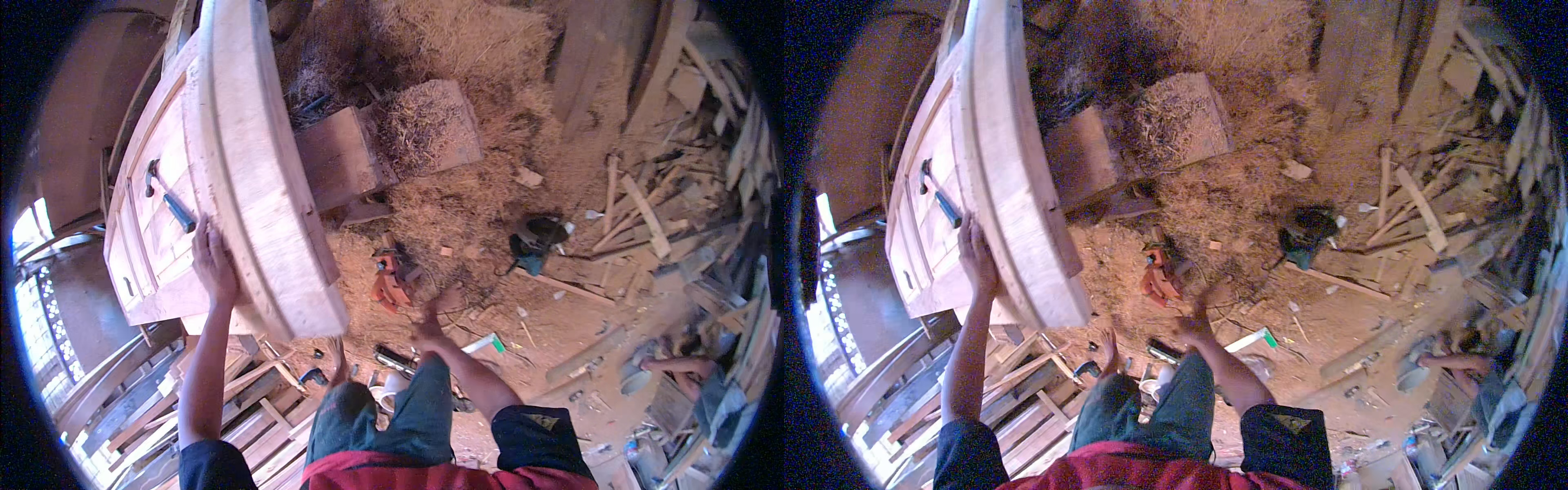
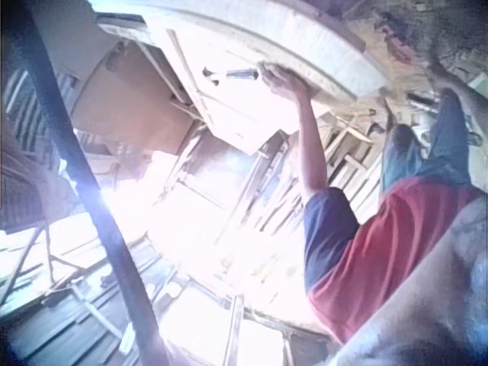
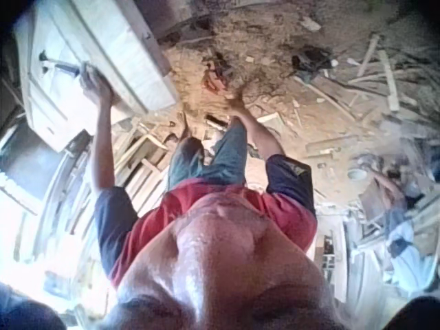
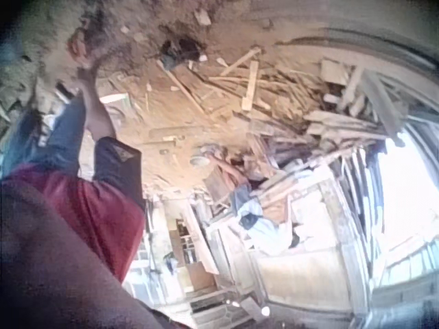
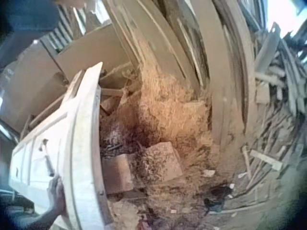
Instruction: The person builds a wooden structure by positioning a long board against a frame, hammering nails into it, and then cutting the end of the board with a circular saw. They then apply a liquid from a small white bottle to a gap in the wood and press it in by hand.
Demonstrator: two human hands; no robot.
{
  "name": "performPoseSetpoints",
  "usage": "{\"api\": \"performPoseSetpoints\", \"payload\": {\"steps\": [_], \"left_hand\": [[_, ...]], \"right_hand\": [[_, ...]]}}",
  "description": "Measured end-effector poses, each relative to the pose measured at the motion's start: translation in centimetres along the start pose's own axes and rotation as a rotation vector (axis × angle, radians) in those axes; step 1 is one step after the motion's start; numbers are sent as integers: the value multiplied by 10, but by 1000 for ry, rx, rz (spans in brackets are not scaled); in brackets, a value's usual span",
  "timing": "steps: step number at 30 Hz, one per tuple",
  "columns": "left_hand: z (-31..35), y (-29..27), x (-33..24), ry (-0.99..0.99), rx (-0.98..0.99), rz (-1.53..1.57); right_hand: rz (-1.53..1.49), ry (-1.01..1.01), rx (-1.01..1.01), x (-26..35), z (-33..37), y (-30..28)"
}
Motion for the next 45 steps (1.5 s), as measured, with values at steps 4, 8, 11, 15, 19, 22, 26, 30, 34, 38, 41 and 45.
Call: {"api": "performPoseSetpoints", "payload": {"steps": [4, 8, 11, 15, 19, 22, 26, 30, 34, 38, 41, 45], "left_hand": [[-16, 1, -35, 10, 44, -88], [-26, 16, -59, 32, 47, -166], [-30, 19, -69, 30, 48, -117], [-35, -3, -70, -40, 132, -55], [-37, -24, -72, -9, 108, 67], [-20, -40, -9, 230, 265, 328], [4, -118, 36, 577, 530, 367], [23, -134, 95, 606, 592, -23], [32, -117, 103, 676, 464, -114], [18, -117, 91, 683, 587, -69], [-19, -155, 71, 564, 892, 349], [-22, -158, 83, 506, 952, 433]], "right_hand": [[-629, 49, -19, 100, 58, -150], [-1300, -3, -107, 156, 81, -248], [-1479, -52, -182, 207, 84, -356], [-2103, -51, -300, 267, 35, -393], [-2014, 145, -650, 263, -10, -391], [-2140, 234, -709, 311, -16, -421], [-2123, 215, -1011, 311, -5, -437], [-2078, 315, -1110, 330, -19, -444], [-1957, 441, -1152, 342, -17, -451], [-1828, 357, -1351, 343, -2, -460], [-1401, 440, -1531, 352, 53, -506], [-1614, 337, -1338, 421, 69, -558]]}}
Point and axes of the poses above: each hand's wrist, its own z-axis away from the middle knuckle, its own y-axis out of the palm, x = y × z, the point moved 2 cm from there along -z, towards the middle knuckle, and after that the axes turned 10 degrees about z, right-handed, at the moved point
